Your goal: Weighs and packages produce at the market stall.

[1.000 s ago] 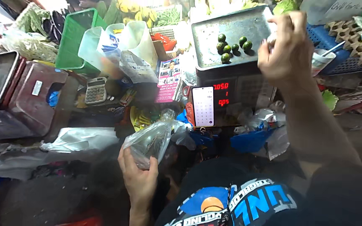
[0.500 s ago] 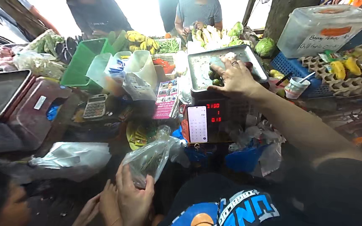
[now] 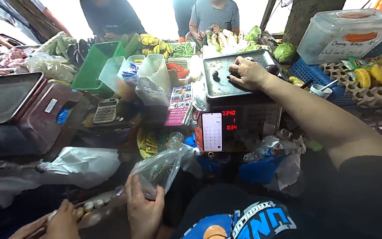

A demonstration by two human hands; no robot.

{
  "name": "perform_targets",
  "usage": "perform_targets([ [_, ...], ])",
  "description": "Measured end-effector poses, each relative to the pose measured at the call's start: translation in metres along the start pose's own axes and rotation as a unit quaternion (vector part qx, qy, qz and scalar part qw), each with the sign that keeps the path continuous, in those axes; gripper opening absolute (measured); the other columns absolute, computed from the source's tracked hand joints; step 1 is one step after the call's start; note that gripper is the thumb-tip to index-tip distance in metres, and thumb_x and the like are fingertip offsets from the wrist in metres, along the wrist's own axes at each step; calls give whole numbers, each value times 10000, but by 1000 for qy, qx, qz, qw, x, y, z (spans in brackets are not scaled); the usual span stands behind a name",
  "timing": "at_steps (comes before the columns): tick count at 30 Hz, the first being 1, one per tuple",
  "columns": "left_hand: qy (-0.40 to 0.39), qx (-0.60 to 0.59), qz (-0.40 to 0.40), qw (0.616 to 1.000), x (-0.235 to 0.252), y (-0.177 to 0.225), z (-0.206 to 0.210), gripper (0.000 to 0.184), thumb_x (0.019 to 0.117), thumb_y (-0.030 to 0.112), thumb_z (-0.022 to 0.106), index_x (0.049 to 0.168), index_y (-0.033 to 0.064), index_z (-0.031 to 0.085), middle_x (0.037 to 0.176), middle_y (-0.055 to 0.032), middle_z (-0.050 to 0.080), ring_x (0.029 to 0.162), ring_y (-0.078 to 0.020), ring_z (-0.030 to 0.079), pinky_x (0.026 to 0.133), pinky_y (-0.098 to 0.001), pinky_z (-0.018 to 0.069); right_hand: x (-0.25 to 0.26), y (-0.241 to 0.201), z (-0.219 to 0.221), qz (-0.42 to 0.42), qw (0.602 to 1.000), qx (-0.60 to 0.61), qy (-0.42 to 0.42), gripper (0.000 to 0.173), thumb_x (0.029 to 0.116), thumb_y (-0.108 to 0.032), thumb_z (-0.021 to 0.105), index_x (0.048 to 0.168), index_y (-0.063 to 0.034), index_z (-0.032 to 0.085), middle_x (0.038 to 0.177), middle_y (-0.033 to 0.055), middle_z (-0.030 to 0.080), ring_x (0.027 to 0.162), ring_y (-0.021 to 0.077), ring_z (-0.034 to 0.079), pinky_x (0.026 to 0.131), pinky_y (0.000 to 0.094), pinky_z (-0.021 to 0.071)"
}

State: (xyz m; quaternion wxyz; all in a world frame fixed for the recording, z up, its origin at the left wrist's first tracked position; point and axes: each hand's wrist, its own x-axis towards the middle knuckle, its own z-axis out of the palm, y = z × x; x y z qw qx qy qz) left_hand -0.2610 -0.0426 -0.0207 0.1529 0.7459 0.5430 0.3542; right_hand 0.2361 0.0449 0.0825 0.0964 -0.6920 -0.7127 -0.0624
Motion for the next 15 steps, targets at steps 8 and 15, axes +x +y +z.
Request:
perform_targets([
  [8,6,-29,24,999,6,8,7,766,746,193,699,1413,-124,494,1472,-343,453,1353,-387,500,1093,-448,445,-1,-16,-11,61,995,38,66,381,1050,-307,518,1113,44,649,1129,298,604,1010,476,649,848,634,517],
  [15,-83,-80,4,993,25,41,25,832,743,145,778,1473,-75,445,1519,-293,416,1310,-326,546,1036,-436,507,-36,-201,-14,39,791,556,-252,409,1111,-298,373,981,-81,694,752,0,636,579,84,562,494,268,468],
])
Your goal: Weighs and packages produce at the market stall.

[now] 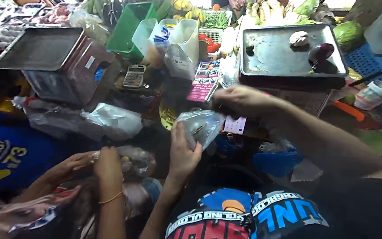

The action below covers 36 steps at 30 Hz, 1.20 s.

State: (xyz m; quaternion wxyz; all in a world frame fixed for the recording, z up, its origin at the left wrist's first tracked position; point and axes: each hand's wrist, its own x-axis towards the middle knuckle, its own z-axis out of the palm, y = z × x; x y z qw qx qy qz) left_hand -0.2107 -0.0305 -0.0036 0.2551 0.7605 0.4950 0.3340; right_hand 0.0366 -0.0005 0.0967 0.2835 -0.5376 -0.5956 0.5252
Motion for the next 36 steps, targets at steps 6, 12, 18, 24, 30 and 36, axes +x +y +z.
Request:
perform_targets([
  [6,-16,-63,0,998,4,-2,21,876,745,71,751,1538,-1,388,1575,-244,348,1285,-238,575,972,-344,567,59,37,90,247,920,303,25,519,1100,-460,339,1376,-50,496,1064,165,616,713,195,634,615,324,553],
  [12,-72,-142,-51,986,39,-45,33,952,669,84,807,1529,33,403,1580,-186,383,1373,-257,490,1063,-452,493,90,54,110,195,912,356,59,464,1116,-370,299,1255,-30,584,1066,103,652,856,169,634,759,358,535],
  [18,-53,-184,-101,976,52,-49,9,948,691,70,774,1556,135,392,1563,-117,421,1239,-209,595,928,-439,575,89,49,88,145,941,299,73,597,1116,-450,283,1504,-26,449,1585,163,423,1442,279,430,1153,512,374],
  [24,-30,-166,-122,978,53,-57,1,902,733,71,764,1555,138,400,1470,-153,508,1056,-222,686,814,-426,622,45,3,9,-29,992,54,115,412,1111,-248,363,1383,-19,571,1274,150,670,1031,205,708,865,396,596],
  [30,-36,-156,-125,979,49,-58,1,912,719,49,756,1553,99,392,1503,-177,477,1186,-237,638,892,-424,599,46,-4,-95,64,839,-414,347,374,964,-150,627,1335,-135,676,1393,188,594,1320,418,513,1043,613,432],
  [36,-52,-151,-93,983,42,-48,-1,944,705,57,743,1572,83,368,1556,-170,425,1197,-224,623,841,-400,602,44,8,-90,8,851,-364,379,290,921,-49,631,1203,-6,684,1185,249,648,1157,388,627,996,537,510],
])
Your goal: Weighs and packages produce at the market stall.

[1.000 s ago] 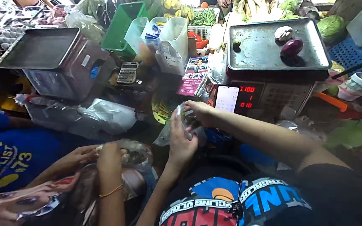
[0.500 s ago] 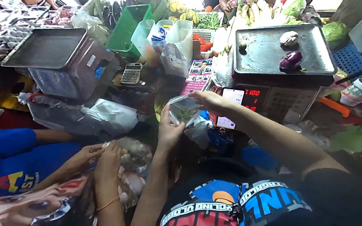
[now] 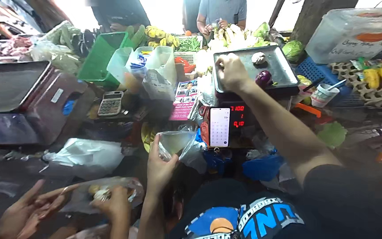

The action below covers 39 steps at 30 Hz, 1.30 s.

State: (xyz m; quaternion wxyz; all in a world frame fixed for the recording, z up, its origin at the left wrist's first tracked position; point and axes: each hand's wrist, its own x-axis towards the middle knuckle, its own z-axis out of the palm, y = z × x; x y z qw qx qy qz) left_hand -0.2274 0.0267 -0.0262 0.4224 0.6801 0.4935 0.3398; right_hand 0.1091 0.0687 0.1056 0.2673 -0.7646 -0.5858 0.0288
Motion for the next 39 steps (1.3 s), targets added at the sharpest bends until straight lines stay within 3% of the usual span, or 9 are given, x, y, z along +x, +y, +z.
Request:
perform_targets([
  [4,-1,26,52,998,-10,17,3,951,693,138,750,1563,51,376,1560,-182,426,1329,-206,530,994,-368,524,-68,-45,18,-160,950,217,-157,257,945,-28,678,1200,-5,665,1045,151,722,851,220,721,782,408,615],
  [6,-6,14,68,998,-12,25,6,951,681,133,752,1553,41,384,1537,-184,444,1301,-183,545,960,-325,540,-89,-60,30,-210,923,229,-229,268,948,-23,684,1215,-14,663,1065,146,707,905,226,703,839,419,594],
  [11,-17,19,75,997,-15,31,5,950,672,138,745,1551,54,396,1544,-164,447,1287,-158,554,959,-308,534,-32,-17,-22,-109,993,32,0,371,962,-61,612,1331,-71,658,1323,188,645,1208,347,634,1002,531,518],
  [15,-27,3,51,998,-18,30,7,954,678,103,735,1563,75,380,1551,-151,431,1184,-152,619,812,-307,591,33,64,-72,136,981,-136,-35,460,933,-170,664,1380,-70,613,1493,261,492,1390,497,432,1033,709,398],
  [17,-29,-15,41,999,-21,27,9,953,682,87,734,1566,89,377,1541,-146,436,1100,-156,656,716,-316,611,42,97,-75,146,977,-142,-68,357,927,-186,709,1241,-20,670,1353,282,590,1305,481,530,1043,686,420],
  [24,-34,-1,45,998,-23,17,5,962,670,83,734,1558,37,368,1567,-161,416,1296,-113,544,956,-248,526,13,129,-74,87,993,-64,-40,333,1028,-238,567,1265,-30,676,1226,227,672,1204,373,616,1074,557,429],
  [32,-50,-3,55,997,-21,19,14,961,669,74,732,1554,22,358,1565,-165,414,1276,-102,555,914,-229,542,-5,136,-77,71,995,65,15,496,880,-151,773,1311,10,588,1201,216,665,1103,322,658,1010,491,503],
  [35,-45,11,63,997,-22,13,13,958,673,100,735,1551,8,361,1570,-185,403,1284,-118,549,920,-241,538,-54,133,-93,33,973,173,152,369,949,-132,629,1302,-26,607,1131,113,694,949,174,693,861,372,590],
  [39,-33,9,60,998,-26,7,11,957,673,109,733,1551,11,365,1564,-180,410,1299,-109,535,953,-230,520,-178,114,-57,82,979,119,143,341,918,-167,603,1234,-64,681,1082,120,726,868,205,698,758,450,587],
])
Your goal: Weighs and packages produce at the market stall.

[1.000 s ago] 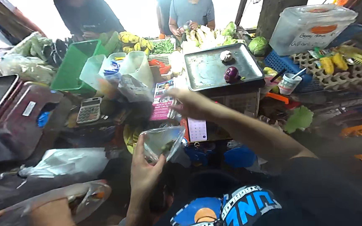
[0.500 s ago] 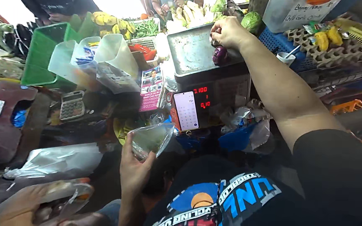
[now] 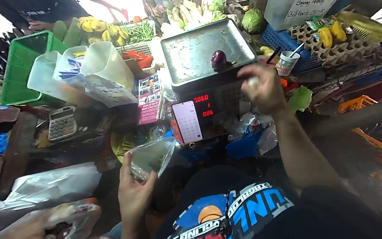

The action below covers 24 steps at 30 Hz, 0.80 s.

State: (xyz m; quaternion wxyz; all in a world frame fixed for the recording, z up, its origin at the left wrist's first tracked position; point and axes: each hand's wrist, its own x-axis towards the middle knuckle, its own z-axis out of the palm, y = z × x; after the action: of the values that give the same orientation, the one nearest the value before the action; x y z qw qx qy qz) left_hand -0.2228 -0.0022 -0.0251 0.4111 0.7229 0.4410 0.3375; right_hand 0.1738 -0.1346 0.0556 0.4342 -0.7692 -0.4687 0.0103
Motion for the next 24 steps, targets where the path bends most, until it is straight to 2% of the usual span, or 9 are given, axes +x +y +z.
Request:
perform_targets([
  [2,-2,2,-7,1000,-1,1,0,960,675,106,734,1554,11,360,1565,-174,414,1314,-106,528,969,-223,514,-51,18,28,35,994,-103,-31,336,960,-186,610,1273,-118,711,1080,138,743,889,297,725,752,558,586],
  [5,-6,14,-12,1000,0,2,0,960,671,104,728,1552,7,359,1563,-182,412,1316,-102,520,968,-214,503,-81,40,59,-2,980,-199,-26,406,951,-139,537,1316,-147,715,940,153,749,810,349,725,673,548,566],
  [8,-10,24,-10,1000,5,3,3,968,669,118,720,1556,7,347,1561,-183,411,1330,-114,509,987,-228,494,-80,40,63,-15,965,-259,-35,437,931,-138,533,1326,-179,713,833,150,716,713,358,692,578,517,527],
  [11,-8,21,-3,1000,8,3,5,962,670,115,726,1551,1,354,1565,-187,406,1321,-113,516,978,-230,501,-83,34,54,-8,960,-274,-56,446,940,-145,525,1348,-193,698,847,142,716,738,355,694,589,521,527],
  [16,-2,26,1,1000,7,-1,1,971,676,133,731,1553,-17,341,1567,-209,401,1344,-132,501,1009,-239,484,-88,36,45,28,955,-282,-85,367,958,-160,538,1259,-167,746,892,179,730,805,406,709,616,584,531],
  [19,1,22,5,1000,7,-4,-2,970,675,137,731,1549,-25,344,1565,-217,398,1361,-136,489,1035,-237,470,-79,28,51,1,957,-281,-71,443,946,-146,521,1352,-176,694,880,168,720,752,387,692,586,551,519],
  [24,15,2,-4,1000,3,-4,-6,964,669,98,724,1549,-15,347,1555,-194,416,1316,-116,526,984,-223,505,-77,14,64,6,963,-266,-49,416,948,-151,509,1308,-119,716,844,157,718,745,361,701,590,530,528],
])
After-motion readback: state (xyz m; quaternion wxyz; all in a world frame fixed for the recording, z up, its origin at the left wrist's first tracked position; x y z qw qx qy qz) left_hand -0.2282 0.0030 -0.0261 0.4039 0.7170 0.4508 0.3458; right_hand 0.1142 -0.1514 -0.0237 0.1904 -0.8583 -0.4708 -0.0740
